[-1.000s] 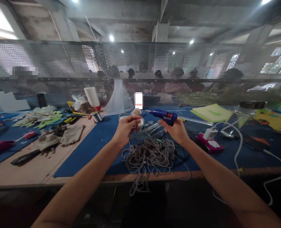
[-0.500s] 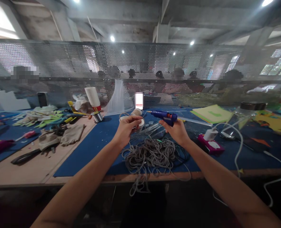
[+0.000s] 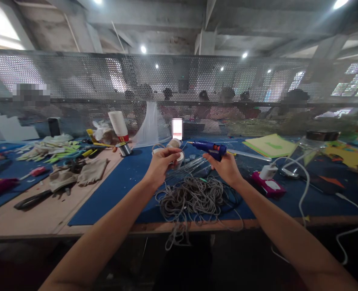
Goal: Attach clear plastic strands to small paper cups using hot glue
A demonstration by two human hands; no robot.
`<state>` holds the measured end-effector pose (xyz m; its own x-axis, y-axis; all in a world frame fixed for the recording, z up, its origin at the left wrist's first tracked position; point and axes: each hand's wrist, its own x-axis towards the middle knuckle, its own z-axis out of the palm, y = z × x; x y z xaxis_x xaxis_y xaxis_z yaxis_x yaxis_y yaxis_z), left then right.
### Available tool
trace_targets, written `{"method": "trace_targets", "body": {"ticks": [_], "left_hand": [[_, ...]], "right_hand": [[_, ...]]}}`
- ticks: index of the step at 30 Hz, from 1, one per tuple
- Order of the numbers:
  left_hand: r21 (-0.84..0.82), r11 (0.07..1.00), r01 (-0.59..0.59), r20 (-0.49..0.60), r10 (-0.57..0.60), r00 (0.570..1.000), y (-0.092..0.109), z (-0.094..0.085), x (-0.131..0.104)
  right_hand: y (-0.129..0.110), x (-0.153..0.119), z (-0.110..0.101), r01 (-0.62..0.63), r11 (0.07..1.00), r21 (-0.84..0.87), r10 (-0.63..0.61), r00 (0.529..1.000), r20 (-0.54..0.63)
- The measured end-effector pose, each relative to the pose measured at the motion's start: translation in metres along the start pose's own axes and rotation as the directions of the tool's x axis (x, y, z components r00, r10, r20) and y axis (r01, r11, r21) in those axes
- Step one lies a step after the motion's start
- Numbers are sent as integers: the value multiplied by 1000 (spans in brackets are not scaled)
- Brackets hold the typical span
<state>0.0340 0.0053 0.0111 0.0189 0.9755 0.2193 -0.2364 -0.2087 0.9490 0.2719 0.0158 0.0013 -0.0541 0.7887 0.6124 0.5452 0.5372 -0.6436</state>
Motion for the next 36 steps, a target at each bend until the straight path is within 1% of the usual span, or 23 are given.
{"method": "trace_targets", "body": {"ticks": [5, 11, 16, 19, 25, 29, 36], "left_hand": [[5, 1000, -11, 13, 11, 1000, -1, -1, 0], [12, 1000, -15, 4, 15, 1000, 1, 0, -1], [19, 1000, -7, -8, 8, 1000, 1, 1, -1], [7, 1000, -8, 4, 8, 1000, 1, 1, -1], [12, 1000, 4, -10, -4, 1000, 4, 2, -2], [2, 1000, 10, -17, -10, 1000, 5, 4, -3], [11, 1000, 7, -16, -7, 1000, 3, 2, -1]], "right_hand": [[-2, 0, -1, -1, 1000, 13, 1, 1000, 0], [-5, -2, -2, -11, 1000, 12, 11, 1000, 12], [-4, -2, -1, -8, 1000, 11, 8, 1000, -6], [-2, -1, -1, -8, 1000, 9, 8, 1000, -1], [-3, -1, -1, -6, 1000, -12, 6, 1000, 4], [-4, -2, -1, -2, 1000, 4, 2, 1000, 10], [-4, -2, 0, 6, 1000, -5, -6, 1000, 12]]}}
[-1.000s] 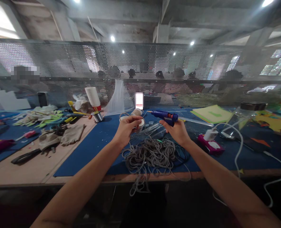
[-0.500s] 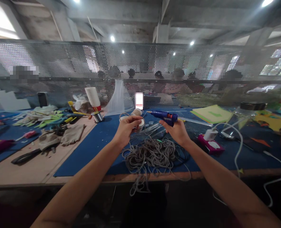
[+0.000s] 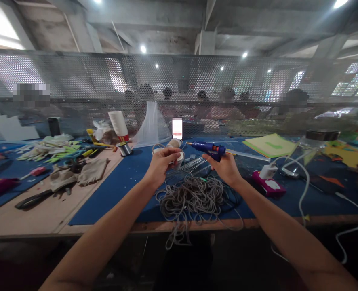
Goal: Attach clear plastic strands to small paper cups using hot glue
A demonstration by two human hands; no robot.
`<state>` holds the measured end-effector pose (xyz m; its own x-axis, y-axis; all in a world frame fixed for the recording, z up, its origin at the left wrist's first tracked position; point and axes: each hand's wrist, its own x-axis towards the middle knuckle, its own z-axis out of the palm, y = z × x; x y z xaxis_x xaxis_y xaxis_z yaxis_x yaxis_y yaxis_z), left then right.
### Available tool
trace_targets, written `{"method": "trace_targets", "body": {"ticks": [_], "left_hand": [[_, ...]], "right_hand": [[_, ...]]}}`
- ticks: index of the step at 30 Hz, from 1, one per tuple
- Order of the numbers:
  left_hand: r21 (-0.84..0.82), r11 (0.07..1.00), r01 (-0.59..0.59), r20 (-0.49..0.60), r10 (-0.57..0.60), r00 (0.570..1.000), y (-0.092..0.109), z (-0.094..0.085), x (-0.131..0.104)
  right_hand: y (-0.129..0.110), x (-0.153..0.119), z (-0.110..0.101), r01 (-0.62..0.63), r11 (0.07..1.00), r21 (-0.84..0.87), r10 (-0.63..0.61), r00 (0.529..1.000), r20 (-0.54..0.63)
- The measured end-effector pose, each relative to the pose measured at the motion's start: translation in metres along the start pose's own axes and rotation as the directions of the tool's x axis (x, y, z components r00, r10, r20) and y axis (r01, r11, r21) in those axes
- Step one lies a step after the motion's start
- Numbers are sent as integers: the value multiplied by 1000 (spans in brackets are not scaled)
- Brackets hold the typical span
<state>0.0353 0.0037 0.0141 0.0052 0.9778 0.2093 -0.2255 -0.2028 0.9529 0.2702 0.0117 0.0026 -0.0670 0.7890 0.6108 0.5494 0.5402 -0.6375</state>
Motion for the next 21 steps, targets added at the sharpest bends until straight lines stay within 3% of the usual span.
{"method": "trace_targets", "body": {"ticks": [21], "left_hand": [[-10, 1000, 9, 1, -9, 1000, 3, 1, -2]], "right_hand": [[0, -2, 2, 51, 997, -56, -50, 999, 17]]}}
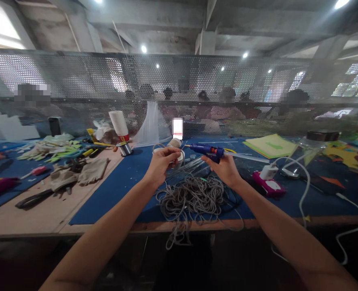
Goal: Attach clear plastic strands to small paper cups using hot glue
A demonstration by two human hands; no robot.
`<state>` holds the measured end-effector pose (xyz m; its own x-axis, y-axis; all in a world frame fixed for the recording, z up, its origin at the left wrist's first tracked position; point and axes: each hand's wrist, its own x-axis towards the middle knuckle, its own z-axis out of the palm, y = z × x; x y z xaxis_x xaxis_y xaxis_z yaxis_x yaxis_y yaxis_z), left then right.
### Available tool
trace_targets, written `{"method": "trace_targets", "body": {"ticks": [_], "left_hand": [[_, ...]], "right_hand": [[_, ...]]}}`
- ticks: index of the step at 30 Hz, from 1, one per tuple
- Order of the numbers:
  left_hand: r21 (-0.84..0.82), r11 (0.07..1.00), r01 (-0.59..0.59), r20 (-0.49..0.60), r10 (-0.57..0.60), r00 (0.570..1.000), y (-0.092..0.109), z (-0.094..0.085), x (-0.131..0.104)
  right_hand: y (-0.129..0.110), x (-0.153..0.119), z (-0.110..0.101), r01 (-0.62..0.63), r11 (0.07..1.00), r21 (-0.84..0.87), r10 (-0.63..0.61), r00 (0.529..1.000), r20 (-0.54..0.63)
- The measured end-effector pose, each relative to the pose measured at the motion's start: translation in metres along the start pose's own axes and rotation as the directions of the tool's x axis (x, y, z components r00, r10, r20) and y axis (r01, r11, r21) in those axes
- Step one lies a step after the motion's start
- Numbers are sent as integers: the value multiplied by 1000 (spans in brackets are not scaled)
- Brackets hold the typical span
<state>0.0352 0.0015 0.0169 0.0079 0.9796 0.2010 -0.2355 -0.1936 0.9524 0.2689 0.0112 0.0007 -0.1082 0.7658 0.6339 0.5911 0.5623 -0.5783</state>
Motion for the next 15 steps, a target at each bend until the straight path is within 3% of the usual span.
{"method": "trace_targets", "body": {"ticks": [9, 15], "left_hand": [[-17, 1000, -19, 6, 19, 1000, -1, -1, 1], [-19, 1000, 0, -17, 0, 1000, 0, 0, 0]], "right_hand": [[1, -1, 1, -51, 997, 49, 48, 998, 50], [-2, 5, -6, -183, 906, 382, 109, 972, 208]]}}
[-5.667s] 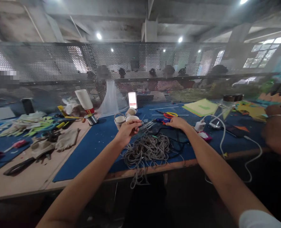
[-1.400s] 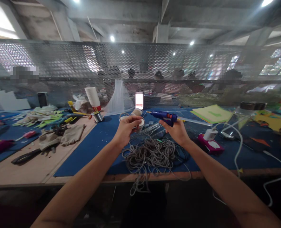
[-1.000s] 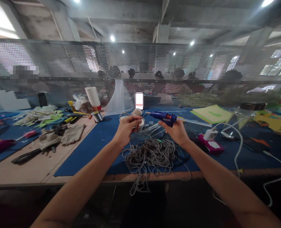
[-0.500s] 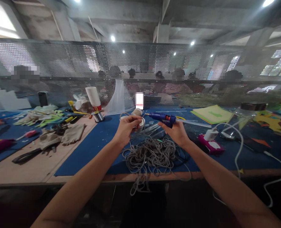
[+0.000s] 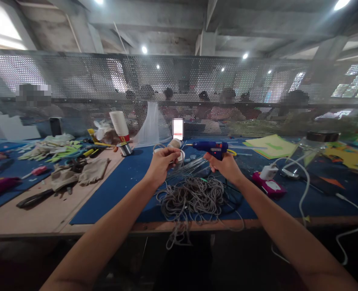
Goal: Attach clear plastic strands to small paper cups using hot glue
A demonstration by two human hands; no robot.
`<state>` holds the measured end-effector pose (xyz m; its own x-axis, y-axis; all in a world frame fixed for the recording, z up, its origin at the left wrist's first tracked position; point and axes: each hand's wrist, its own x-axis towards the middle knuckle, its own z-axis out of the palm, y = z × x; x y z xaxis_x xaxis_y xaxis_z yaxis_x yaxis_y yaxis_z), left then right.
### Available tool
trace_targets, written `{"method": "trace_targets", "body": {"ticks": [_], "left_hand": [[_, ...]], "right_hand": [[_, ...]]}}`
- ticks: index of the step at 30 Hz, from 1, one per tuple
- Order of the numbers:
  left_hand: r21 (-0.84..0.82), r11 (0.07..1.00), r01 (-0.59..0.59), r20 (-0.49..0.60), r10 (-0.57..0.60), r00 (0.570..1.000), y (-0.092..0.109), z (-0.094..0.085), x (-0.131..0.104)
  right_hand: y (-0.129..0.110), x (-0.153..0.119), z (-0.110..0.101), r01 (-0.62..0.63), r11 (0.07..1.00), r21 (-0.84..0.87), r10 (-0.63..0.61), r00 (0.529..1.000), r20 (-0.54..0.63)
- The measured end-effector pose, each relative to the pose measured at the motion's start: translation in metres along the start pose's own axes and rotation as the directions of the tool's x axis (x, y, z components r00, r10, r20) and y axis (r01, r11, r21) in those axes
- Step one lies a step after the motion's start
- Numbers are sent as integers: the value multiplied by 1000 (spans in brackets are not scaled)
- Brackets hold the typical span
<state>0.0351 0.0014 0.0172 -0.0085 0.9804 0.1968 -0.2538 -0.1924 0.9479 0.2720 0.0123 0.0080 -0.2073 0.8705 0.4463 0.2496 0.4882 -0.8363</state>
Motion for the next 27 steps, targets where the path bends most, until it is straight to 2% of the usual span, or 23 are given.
{"method": "trace_targets", "body": {"ticks": [3, 6, 8, 10, 12, 14, 15, 16, 21, 27], "left_hand": [[-12, 1000, 16, 3, -16, 1000, -1, 0, 0], [-16, 999, 34, 3, -34, 999, -2, 1, 1], [-14, 999, 40, 4, -40, 999, -2, 1, 1], [-13, 999, 43, 8, -43, 999, -2, 2, 1], [-17, 999, 39, 17, -39, 999, -3, 3, 0], [-24, 999, 33, 24, -33, 999, -2, 4, 0], [-28, 999, 30, 26, -29, 999, -2, 4, -1], [-32, 999, 28, 27, -27, 999, -2, 5, -1], [-34, 999, 34, 26, -34, 999, 1, 7, -4], [-26, 999, 32, 46, -30, 998, 3, 9, -5]], "right_hand": [[-1, 3, -5, -60, 971, 232, 54, 998, 33], [0, 7, -12, -138, 902, 408, 105, 989, 102], [4, 11, -18, -219, 853, 474, 164, 974, 155], [13, 17, -25, -296, 834, 465, 259, 955, 145], [27, 23, -33, -343, 872, 349, 341, 938, 69], [45, 29, -40, -351, 931, 105, 356, 933, -40], [54, 32, -44, -367, 928, -58, 362, 929, -82], [63, 34, -47, -387, 897, -216, 377, 922, -88], [88, 39, -56, -425, 792, -439, 426, 899, -103], [83, 36, -52, -401, 607, -686, 424, 894, -147]]}}
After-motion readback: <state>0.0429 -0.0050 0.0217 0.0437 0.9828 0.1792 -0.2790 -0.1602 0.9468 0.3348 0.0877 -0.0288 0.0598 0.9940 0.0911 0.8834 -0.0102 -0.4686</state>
